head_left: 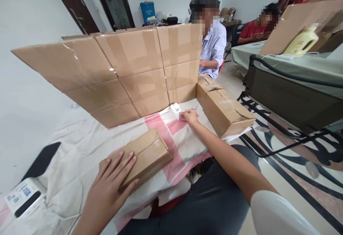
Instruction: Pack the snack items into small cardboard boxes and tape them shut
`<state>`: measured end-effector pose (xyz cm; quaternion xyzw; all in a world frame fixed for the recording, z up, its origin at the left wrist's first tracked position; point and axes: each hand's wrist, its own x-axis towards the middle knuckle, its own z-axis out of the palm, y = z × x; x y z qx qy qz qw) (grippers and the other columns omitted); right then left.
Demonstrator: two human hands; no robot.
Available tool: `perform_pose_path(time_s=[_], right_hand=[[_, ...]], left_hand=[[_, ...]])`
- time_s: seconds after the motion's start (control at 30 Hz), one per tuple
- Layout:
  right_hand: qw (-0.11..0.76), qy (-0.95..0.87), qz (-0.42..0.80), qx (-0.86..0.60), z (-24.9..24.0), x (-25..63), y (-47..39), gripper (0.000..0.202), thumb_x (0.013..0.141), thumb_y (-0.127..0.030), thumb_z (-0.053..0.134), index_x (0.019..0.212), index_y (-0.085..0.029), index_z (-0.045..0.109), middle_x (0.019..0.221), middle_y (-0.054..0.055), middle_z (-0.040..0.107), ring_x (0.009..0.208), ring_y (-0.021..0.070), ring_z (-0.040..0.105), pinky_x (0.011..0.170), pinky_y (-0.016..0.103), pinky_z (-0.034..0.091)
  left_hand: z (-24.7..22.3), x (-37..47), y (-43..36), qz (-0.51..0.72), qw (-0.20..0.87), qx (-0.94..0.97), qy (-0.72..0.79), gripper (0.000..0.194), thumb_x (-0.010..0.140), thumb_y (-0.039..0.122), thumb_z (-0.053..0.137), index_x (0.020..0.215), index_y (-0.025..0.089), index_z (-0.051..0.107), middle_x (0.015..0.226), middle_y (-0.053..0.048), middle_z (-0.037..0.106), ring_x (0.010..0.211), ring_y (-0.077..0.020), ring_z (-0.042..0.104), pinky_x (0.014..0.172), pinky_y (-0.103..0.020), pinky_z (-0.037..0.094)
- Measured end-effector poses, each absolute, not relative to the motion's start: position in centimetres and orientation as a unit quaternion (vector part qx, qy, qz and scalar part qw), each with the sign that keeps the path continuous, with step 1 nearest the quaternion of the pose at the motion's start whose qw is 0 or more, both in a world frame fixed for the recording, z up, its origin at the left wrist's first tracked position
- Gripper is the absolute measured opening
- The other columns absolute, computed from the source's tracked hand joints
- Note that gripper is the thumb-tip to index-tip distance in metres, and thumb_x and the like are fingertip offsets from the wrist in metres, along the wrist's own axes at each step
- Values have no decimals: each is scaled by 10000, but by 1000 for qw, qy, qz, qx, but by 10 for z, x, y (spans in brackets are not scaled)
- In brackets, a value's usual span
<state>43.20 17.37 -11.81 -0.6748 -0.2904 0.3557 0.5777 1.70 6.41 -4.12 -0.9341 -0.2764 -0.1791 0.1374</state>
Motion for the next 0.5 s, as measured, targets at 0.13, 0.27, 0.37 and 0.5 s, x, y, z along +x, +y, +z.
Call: perform_pose_path(time_s=[0.13,0.27,0.37,0.5], right_hand=[[572,-302,344,-681,-137,433,177,322,956,-263,685,684,-141,563,635,-49,612,529,71,569,519,195,489],[591,-329,294,-675,-148,434,167,303,841,-177,656,556,-173,552,603,-7,646,566,113,593,562,223,490],[615,-351,264,-655,-140,429,156,301,769,-191,632,487,-196,527,552,11,628,583,153,598,586,257,480],[669,-398,243,-578,-104,408,142,459,792,-328,633,458,-240,331,562,32,616,648,193,642,632,297,492]], left_hand=[[-38,20,62,-179,124,-935,-280,696,979,475,568,1602,247,359,1532,-63,562,1476,-334,446,1232,-499,295],[-37,21,64,-173,116,-935,-286,690,986,465,567,1604,246,351,1549,-59,542,1498,-337,410,1230,-503,280],[-37,20,65,-159,107,-938,-290,704,987,454,581,1612,256,324,1560,-64,528,1501,-339,405,1217,-520,302],[-26,21,64,-134,86,-939,-306,661,980,461,594,1579,276,385,1557,-73,531,1494,-329,421,1200,-523,339]])
